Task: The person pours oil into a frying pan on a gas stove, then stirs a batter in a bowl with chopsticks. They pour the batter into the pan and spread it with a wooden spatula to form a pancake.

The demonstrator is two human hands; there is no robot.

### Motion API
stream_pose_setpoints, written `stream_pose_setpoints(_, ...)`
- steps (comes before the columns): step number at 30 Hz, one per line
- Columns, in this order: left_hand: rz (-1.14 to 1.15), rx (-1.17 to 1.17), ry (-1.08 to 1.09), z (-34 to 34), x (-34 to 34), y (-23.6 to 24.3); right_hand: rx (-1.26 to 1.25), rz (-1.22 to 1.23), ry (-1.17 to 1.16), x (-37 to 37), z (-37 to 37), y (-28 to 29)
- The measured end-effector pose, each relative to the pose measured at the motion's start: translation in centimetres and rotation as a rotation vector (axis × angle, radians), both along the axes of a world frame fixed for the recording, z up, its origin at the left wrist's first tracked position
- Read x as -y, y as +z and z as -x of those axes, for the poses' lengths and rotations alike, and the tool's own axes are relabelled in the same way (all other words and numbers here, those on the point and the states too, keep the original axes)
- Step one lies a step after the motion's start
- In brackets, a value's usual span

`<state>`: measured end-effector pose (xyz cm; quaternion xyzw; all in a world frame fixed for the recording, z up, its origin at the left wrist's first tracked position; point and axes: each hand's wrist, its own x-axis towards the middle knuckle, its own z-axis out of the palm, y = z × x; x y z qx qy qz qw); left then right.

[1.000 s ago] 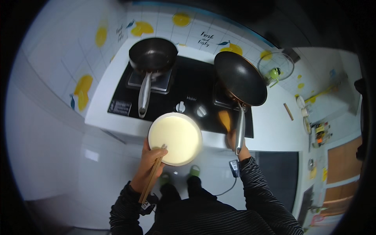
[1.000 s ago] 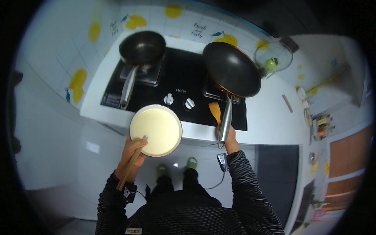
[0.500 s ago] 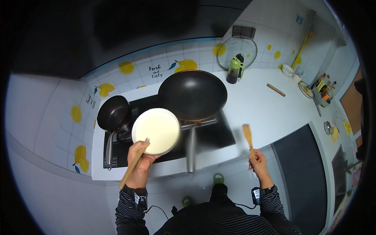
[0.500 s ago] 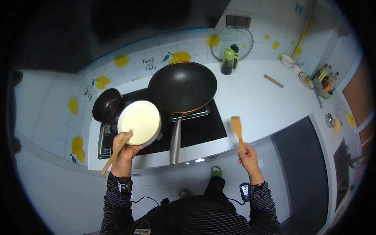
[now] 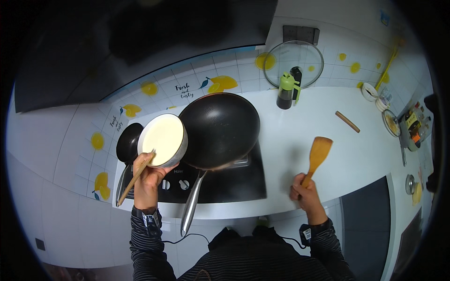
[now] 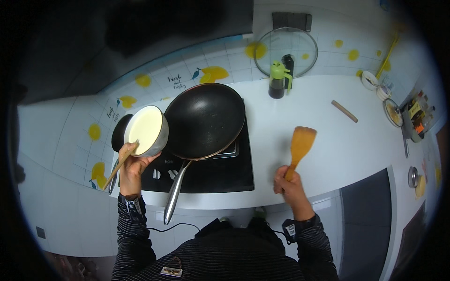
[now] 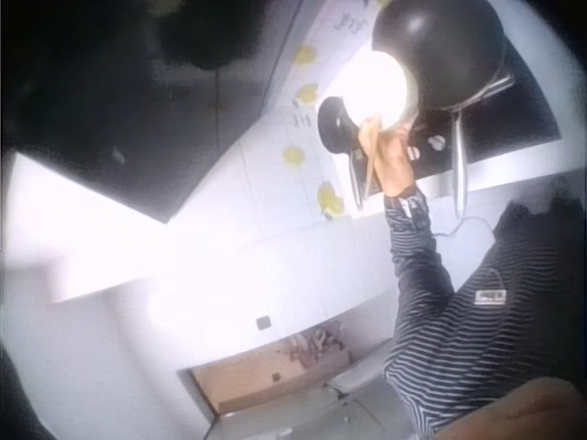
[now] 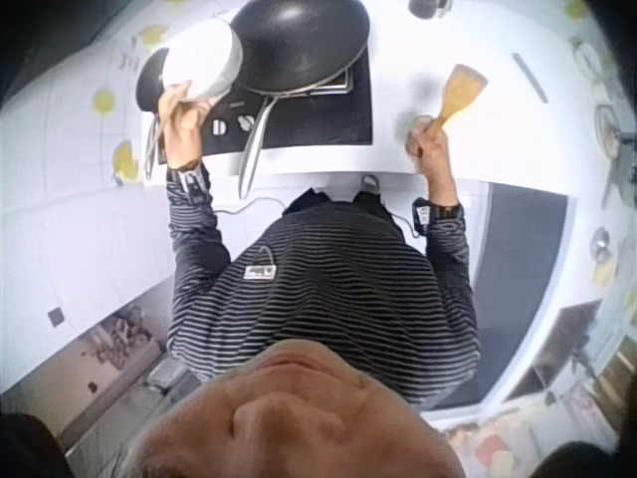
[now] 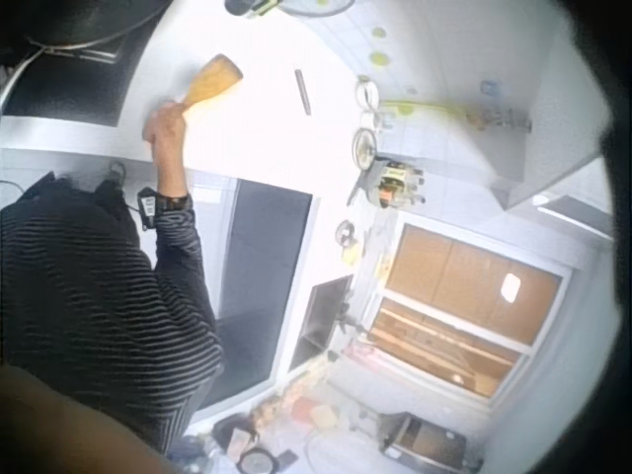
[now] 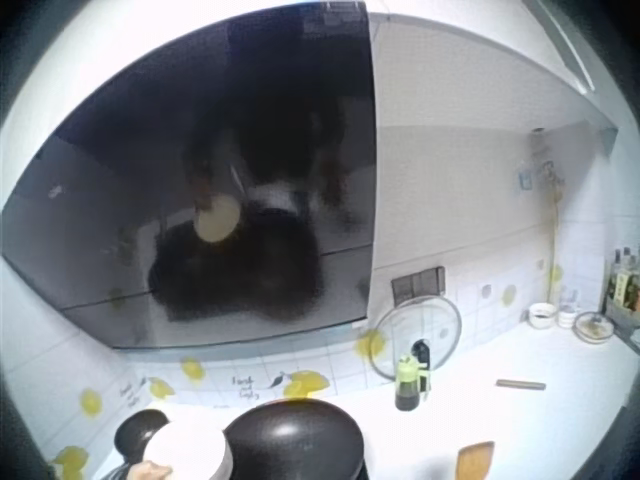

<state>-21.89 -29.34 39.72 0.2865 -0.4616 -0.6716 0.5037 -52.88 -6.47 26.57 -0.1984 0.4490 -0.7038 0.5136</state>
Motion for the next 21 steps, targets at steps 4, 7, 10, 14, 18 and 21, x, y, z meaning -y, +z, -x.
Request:
stream_pose_setpoints(4,0.065,0.049,-0.051,0.1,-0.2,0.5,-0.129,-0.214,0.118,3.3,-2.4,0.5)
stream_pose_setpoints(7,0.089,0.110,-0.041,-0.3,0.1,0.4,-0.316,-0.218,0.164,4.3,-3.7,1.5)
stream_pose_setpoints(10,0.258,0.146,-0.106,-1.0,0.7,-0.2,-0.376,-0.172,0.141,5.2,-4.2,3.1)
stream_pose_setpoints(14,0.390,0.153,-0.172,-1.4,1.5,-1.2,-0.415,-0.144,0.130,6.6,-3.9,5.0)
stream_pose_setpoints(18,0.261,0.039,-0.246,-0.8,2.8,-1.8,-0.483,-0.108,0.070,8.4,-4.3,5.7)
stream_pose_setpoints(21,0.203,-0.025,-0.291,0.0,4.0,-2.1,-0.539,-0.087,0.015,9.2,-4.7,5.7)
